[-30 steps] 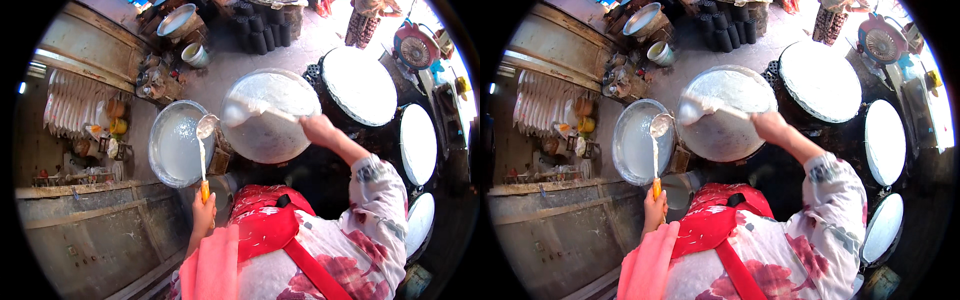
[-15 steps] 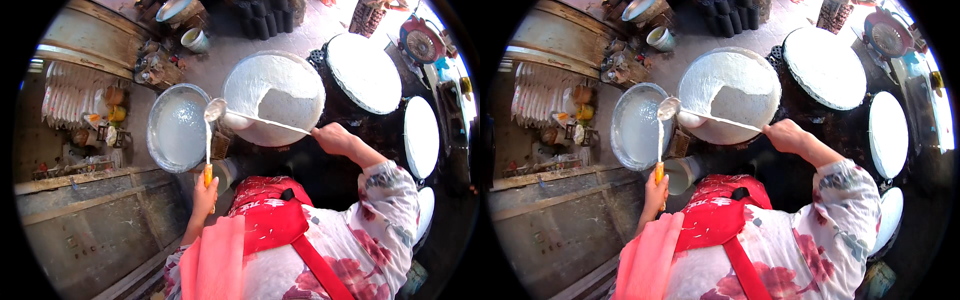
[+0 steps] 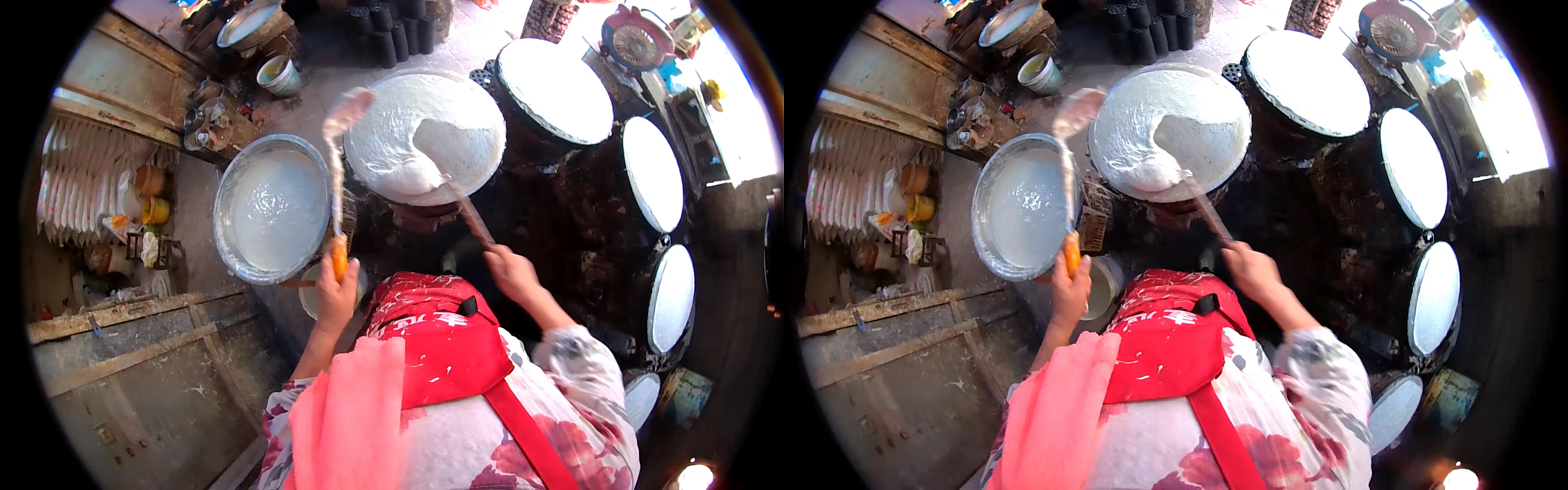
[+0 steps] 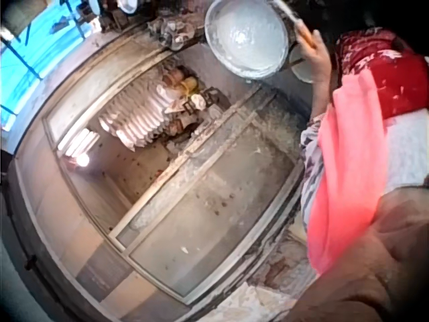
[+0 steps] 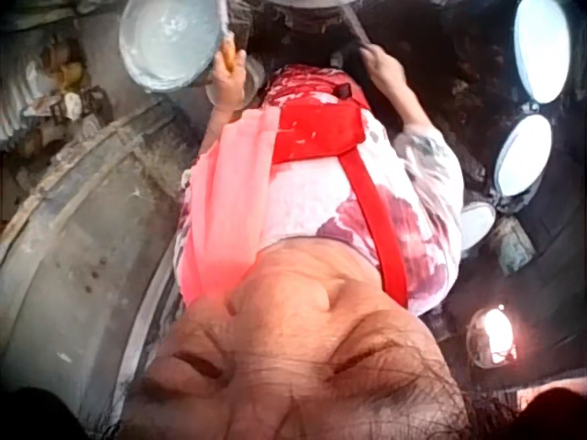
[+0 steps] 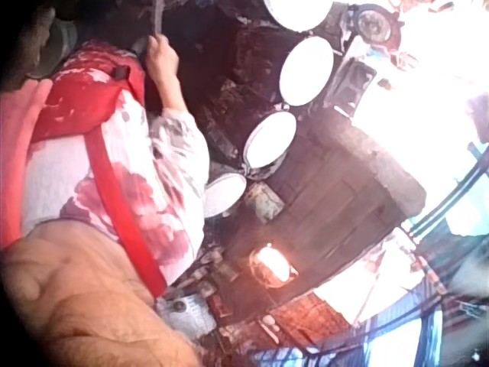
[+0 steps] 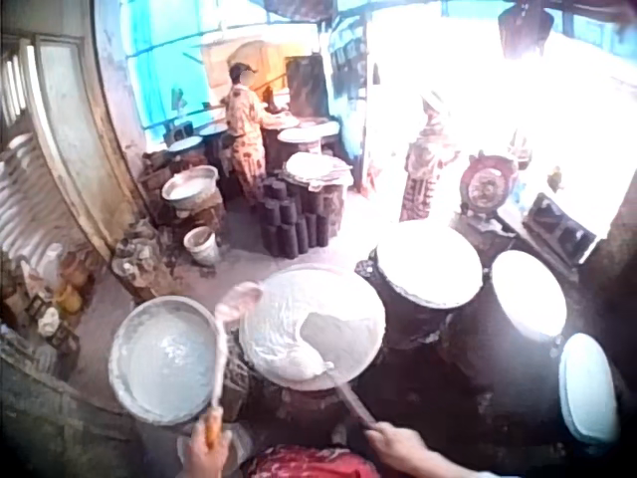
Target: The person scoops white batter from a large metal bowl using a ladle and pours it onto several round, heated metal pans. They use a long wooden stick to spread the batter evenly across the surface of each pan. The person repeatedly moves between pans to manage the cooking process.
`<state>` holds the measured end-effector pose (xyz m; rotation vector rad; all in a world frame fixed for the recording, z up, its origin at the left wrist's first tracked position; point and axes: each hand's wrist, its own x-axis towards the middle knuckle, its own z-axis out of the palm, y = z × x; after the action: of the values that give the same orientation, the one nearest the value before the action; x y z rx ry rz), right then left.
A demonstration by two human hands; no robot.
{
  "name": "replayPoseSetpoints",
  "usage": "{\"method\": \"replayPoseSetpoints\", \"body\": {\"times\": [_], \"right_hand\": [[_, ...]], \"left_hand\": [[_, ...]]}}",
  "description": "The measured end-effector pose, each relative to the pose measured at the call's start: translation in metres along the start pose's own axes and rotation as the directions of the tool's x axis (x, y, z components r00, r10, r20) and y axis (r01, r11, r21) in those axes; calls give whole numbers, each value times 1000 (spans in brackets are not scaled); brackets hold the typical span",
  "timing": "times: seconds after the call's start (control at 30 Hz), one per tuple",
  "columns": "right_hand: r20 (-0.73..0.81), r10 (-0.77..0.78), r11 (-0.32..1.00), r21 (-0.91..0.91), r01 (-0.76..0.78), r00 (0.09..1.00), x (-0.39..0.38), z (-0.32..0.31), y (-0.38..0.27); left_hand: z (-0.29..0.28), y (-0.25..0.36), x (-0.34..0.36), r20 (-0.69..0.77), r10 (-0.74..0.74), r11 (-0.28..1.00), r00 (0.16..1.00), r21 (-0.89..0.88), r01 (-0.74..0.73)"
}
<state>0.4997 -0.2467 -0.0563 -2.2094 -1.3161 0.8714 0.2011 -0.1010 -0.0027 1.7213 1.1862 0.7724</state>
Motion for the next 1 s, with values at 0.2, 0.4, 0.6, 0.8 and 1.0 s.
{"method": "replayPoseSetpoints", "body": {"times": [0.2, 0.4, 0.6, 0.8, 1.0], "right_hand": [[73, 6, 999, 47, -9, 997, 42, 88, -58], [-92, 305, 881, 405, -244, 948, 8, 57, 3], [-43, -3, 997, -74, 0, 999, 20, 56, -19], [-146, -5, 1000, -17, 3, 989, 38, 26, 10], [-141, 6, 998, -66, -16, 990, 55, -6, 47]], "left_hand": [[-27, 14, 14, 109, -281, 868, 954, -395, 301], [-32, 11, 1, 161, -294, 830, 942, -446, 335], [-23, 20, 9, 194, -307, 816, 932, -450, 363], [-16, 14, 13, 208, -330, 843, 921, -375, 386], [-7, 17, 23, 234, -357, 816, 904, -393, 424]]}}
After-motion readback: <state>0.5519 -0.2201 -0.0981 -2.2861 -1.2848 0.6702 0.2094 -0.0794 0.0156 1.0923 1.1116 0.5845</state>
